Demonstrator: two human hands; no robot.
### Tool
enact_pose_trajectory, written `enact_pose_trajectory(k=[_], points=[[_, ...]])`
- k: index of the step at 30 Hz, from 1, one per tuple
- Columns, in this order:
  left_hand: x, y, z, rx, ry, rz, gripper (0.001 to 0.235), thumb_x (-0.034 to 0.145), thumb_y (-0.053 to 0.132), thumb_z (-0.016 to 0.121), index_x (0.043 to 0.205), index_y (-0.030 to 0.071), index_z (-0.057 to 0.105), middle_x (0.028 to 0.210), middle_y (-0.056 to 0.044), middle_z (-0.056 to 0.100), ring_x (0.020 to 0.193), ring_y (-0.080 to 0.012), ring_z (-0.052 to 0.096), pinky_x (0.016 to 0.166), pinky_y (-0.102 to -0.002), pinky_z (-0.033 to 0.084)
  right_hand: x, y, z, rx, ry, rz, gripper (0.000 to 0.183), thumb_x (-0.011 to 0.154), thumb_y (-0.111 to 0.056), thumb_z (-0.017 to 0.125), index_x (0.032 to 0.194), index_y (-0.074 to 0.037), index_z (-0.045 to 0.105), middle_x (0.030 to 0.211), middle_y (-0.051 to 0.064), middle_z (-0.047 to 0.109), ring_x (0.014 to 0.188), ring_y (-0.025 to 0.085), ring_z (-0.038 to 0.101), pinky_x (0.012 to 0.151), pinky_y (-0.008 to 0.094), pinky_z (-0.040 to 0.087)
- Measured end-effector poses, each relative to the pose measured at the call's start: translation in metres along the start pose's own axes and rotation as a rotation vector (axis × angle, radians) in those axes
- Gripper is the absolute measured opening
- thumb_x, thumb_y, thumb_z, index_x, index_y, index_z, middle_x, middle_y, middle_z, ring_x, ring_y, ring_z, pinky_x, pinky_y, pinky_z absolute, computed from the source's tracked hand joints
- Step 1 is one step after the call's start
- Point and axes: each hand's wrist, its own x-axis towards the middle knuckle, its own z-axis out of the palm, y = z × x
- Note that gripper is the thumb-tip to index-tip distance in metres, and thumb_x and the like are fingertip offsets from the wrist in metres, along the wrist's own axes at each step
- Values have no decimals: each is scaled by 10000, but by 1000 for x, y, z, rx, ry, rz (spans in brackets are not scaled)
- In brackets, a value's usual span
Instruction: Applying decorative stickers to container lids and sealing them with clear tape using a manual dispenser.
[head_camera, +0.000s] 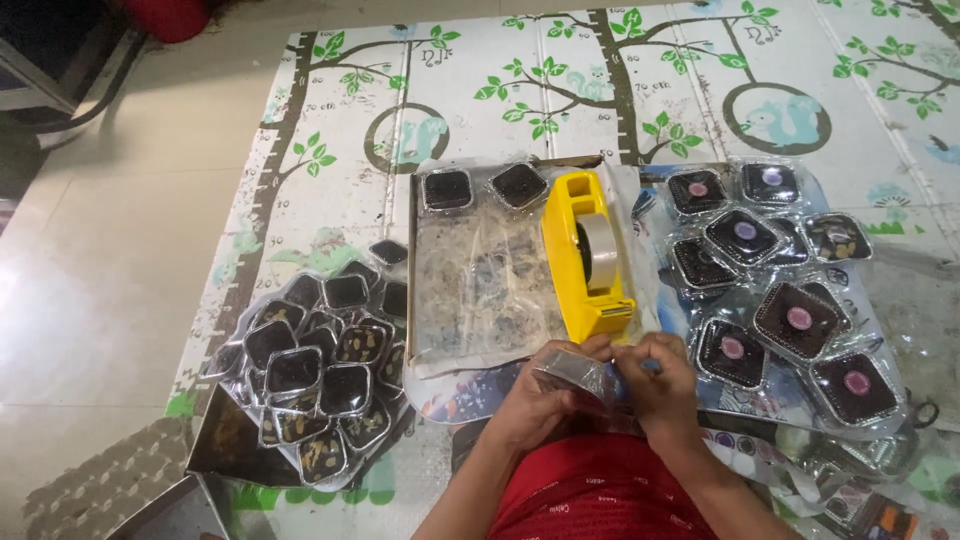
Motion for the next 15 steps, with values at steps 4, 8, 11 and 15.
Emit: enact_pose_trajectory(k=[4, 8, 11, 15], points=[[-12, 14, 14, 75, 7, 56, 559, 812, 224, 902, 1235, 68, 572, 1575, -180, 472, 1476, -291, 451, 1234, -441, 389, -23, -44, -25, 32, -46, -23, 127, 950, -68, 663, 852, -7, 610, 1106, 59, 563, 974, 178, 542, 864, 321, 457], [-20, 31, 23, 200, 179, 49, 658, 772, 124, 872, 1322, 12, 526, 1157, -143, 706, 966, -212, 723, 884, -319, 628, -20, -74, -58, 306, -183, -38, 244, 987, -181, 568, 805, -43, 655, 1216, 103, 557, 1009, 188, 490, 823, 339, 410], [-23, 36, 20, 248, 189, 40, 634, 772, 18, 835, 1329, 1, 532, 1078, -160, 726, 896, -220, 733, 812, -312, 632, -20, -103, -68, 469, -338, -28, 244, 960, -167, 582, 770, -26, 643, 1213, 132, 528, 1208, 239, 466, 985, 401, 376], [-24, 43, 31, 462, 180, 35, 605, 771, -28, 811, 1312, -11, 540, 998, -169, 738, 898, -232, 753, 792, -303, 630, -14, -124, -66, 392, -500, -160, 140, 873, -129, 675, 759, -73, 615, 1252, 113, 489, 1201, 251, 454, 1059, 433, 381]])
